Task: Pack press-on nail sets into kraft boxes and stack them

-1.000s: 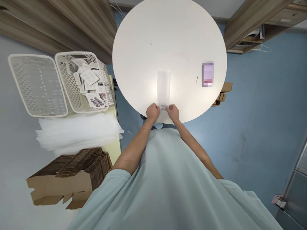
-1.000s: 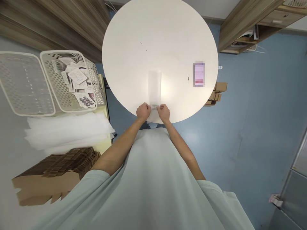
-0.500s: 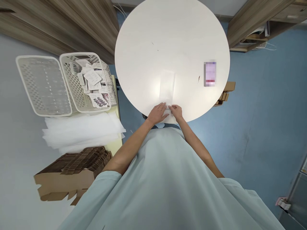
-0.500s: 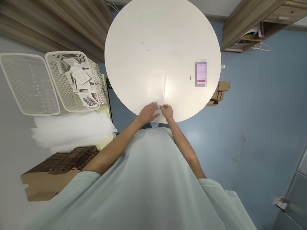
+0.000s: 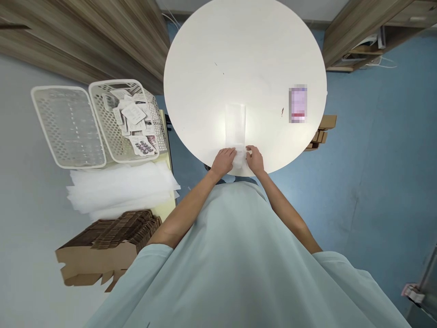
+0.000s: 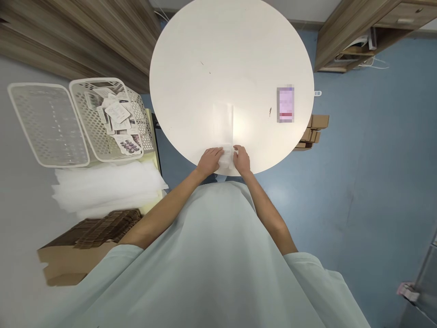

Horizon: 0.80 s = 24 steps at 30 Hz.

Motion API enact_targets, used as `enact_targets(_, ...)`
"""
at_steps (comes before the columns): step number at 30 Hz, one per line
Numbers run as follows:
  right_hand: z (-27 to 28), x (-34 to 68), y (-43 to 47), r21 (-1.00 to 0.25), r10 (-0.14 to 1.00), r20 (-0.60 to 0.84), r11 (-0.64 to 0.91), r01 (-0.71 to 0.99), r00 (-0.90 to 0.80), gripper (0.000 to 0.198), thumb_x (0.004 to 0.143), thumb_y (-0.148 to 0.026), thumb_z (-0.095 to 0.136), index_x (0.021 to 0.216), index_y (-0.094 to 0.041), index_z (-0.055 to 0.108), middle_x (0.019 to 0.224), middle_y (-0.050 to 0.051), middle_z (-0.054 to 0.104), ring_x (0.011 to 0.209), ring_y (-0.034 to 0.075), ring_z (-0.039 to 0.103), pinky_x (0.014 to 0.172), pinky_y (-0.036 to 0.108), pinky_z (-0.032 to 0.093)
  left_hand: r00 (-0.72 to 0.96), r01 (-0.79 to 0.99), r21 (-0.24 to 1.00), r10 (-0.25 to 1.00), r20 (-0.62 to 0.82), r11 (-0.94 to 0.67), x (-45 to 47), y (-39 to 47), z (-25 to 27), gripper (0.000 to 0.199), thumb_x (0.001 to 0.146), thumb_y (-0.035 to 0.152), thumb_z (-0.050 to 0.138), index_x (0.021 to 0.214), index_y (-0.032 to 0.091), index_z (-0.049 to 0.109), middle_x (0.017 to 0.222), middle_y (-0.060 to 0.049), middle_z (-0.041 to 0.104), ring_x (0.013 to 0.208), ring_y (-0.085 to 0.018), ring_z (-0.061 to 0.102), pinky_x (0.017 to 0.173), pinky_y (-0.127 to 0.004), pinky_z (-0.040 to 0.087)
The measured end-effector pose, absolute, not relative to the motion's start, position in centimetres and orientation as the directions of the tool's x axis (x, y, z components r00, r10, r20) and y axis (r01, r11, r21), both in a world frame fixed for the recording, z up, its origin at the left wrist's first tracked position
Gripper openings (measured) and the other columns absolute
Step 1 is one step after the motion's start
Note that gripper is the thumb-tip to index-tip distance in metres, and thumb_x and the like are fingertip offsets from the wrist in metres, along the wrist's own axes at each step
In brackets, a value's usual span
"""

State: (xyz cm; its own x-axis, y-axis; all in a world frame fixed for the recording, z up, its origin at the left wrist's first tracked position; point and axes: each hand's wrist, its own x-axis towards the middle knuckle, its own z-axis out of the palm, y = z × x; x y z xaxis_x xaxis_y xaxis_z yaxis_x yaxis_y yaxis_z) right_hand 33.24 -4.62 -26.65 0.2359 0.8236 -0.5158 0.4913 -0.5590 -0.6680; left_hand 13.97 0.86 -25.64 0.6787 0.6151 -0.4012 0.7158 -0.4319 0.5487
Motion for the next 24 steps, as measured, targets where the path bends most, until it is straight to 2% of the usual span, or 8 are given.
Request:
enact_targets(3,-25.5,33.8,-5.3,-0.687,0.904,-0.428,-0.334,0.646,0.012,0.060,0.093,-0.009,0.052,0.149,-0.027,0.060,0.167,0.010,0.050,0.107,0.025,0.073,0.093,0.042,0.061,0.667,0.723,0.563,0.617,-0.417,-0.401,13.9,1.2,-25.2,0.071,0.079,0.003,0.054,0.149,0.014,0.063,0.160,-0.015,0.060,0.150,-0.032,0.053,0.129,-0.051,0.037)
enact_targets(6,-25.3,34.1,-5.6,-0.700,0.892,-0.441,-0.276,0.659,-0.095,0.062,0.088,-0.004,0.053,0.145,-0.028,0.063,0.165,0.006,0.054,0.100,0.024,0.072,0.090,0.041,0.061,0.634,0.735,0.603,0.629,-0.450,-0.310,13.8,1.5,-25.0,0.069,0.077,0.006,0.060,0.145,0.017,0.066,0.155,-0.012,0.063,0.144,-0.033,0.059,0.126,-0.048,0.044)
enact_targets(9,-25.9,34.4,-5.4,-0.716,0.894,-0.438,-0.286,0.637,-0.092,0.056,0.088,-0.008,0.055,0.141,-0.026,0.065,0.155,0.006,0.063,0.093,0.023,0.072,0.089,0.041,0.060,0.545,0.763,0.630,0.668,-0.507,-0.144,13.6,1.6,-24.8,0.062,0.081,0.011,0.062,0.142,0.022,0.068,0.151,-0.008,0.066,0.134,-0.031,0.066,0.117,-0.044,0.052)
enact_targets(12,-26.6,34.7,-4.8,-0.728,0.897,-0.435,-0.299,0.617,-0.079,0.048,0.093,-0.021,0.058,0.140,-0.025,0.065,0.144,0.007,0.071,0.094,0.025,0.072,0.090,0.042,0.060,0.439,0.778,0.628,0.711,-0.550,0.006,13.4,1.5,-24.7,0.053,0.090,0.026,0.067,0.143,0.023,0.066,0.148,-0.009,0.068,0.134,-0.032,0.066,0.117,-0.043,0.052)
enact_targets(14,-26.8,34.8,-4.1,-0.738,0.899,-0.433,-0.312,0.598,-0.065,0.042,0.096,-0.028,0.057,0.137,-0.024,0.066,0.139,0.008,0.073,0.095,0.026,0.072,0.091,0.043,0.060,0.375,0.770,0.632,0.735,-0.565,0.093,13.3,1.4,-24.5,0.061,0.091,0.040,0.073,0.149,0.022,0.062,0.153,-0.011,0.065,0.141,-0.033,0.061,0.122,-0.044,0.048)
enact_targets(18,-27.1,34.5,-2.6,-0.733,0.894,-0.448,-0.357,0.579,-0.017,0.037,0.102,-0.038,0.055,0.133,-0.023,0.067,0.131,0.009,0.075,0.088,0.024,0.071,0.089,0.041,0.059,0.265,0.703,0.647,0.736,-0.623,0.295,13.0,1.2,-24.2,0.096,0.082,0.060,0.086,0.161,0.025,0.047,0.167,-0.012,0.052,0.154,-0.037,0.050,0.126,-0.048,0.043)
enact_targets(21,-27.3,34.0,-1.6,-0.687,0.878,-0.477,-0.403,0.604,0.044,0.037,0.104,-0.046,0.055,0.129,-0.021,0.068,0.124,0.010,0.076,0.088,0.024,0.070,0.088,0.040,0.058,0.192,0.614,0.653,0.718,-0.669,0.444,13.0,1.2,-24.3,0.106,0.080,0.059,0.089,0.165,0.023,0.039,0.165,-0.016,0.053,0.149,-0.036,0.055,0.119,-0.046,0.049)
enact_targets(24,-27.7,33.5,-0.8,-0.636,0.860,-0.502,-0.438,0.635,0.091,0.035,0.106,-0.046,0.056,0.128,-0.021,0.067,0.120,0.011,0.076,0.099,0.027,0.070,0.089,0.039,0.057,0.101,0.535,0.656,0.730,-0.676,0.533,13.3,1.3,-24.9,0.094,0.087,0.047,0.086,0.163,0.021,0.038,0.155,-0.018,0.061,0.137,-0.032,0.066,0.110,-0.042,0.055)
